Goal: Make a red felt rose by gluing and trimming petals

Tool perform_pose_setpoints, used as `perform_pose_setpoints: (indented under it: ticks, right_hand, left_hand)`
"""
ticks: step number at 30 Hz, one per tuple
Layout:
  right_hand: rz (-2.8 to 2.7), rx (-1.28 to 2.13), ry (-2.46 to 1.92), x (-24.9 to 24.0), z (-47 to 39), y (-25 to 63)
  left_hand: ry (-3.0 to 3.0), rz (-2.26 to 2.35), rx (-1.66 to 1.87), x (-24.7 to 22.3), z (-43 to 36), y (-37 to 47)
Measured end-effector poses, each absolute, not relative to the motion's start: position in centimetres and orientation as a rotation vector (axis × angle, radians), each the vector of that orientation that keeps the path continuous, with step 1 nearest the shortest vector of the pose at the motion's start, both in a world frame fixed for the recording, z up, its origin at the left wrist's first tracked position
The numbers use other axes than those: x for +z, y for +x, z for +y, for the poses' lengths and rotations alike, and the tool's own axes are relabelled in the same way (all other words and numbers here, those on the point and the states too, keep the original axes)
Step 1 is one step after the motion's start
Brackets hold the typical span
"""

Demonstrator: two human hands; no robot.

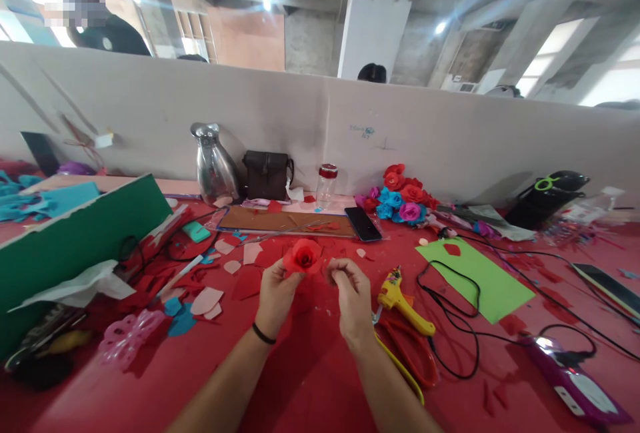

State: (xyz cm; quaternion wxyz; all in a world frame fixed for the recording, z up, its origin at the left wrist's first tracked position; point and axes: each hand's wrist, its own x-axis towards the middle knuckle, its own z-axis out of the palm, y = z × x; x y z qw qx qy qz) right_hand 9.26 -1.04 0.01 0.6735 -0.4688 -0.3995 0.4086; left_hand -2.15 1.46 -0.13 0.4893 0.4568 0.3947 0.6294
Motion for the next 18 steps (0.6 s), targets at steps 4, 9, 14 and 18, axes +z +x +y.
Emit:
perform_pose_setpoints:
  ticks: [4,9,14,18]
  right_hand:
    - [-0.852,1.196,-0.972,0.7,-1.6,8.6]
    - [-0.883,1.171,-0.936,0.9,-2.0,8.0]
    - [-0.898,1.111,-0.916,0.5,-2.0,8.0]
    - [-0.875,1.003,-0.972,0.3,-2.1,8.2]
  left_hand:
    - [1.147,0.947,1.513,-0.8,1.6,-2.1]
    - [1.142,1.002,1.527,-0.7,1.5,-2.1]
    - [1.103,1.018,1.53,-0.3,1.4,-2.2]
    - [1.067,1.021,1.561,-0.4,1.6,-2.1]
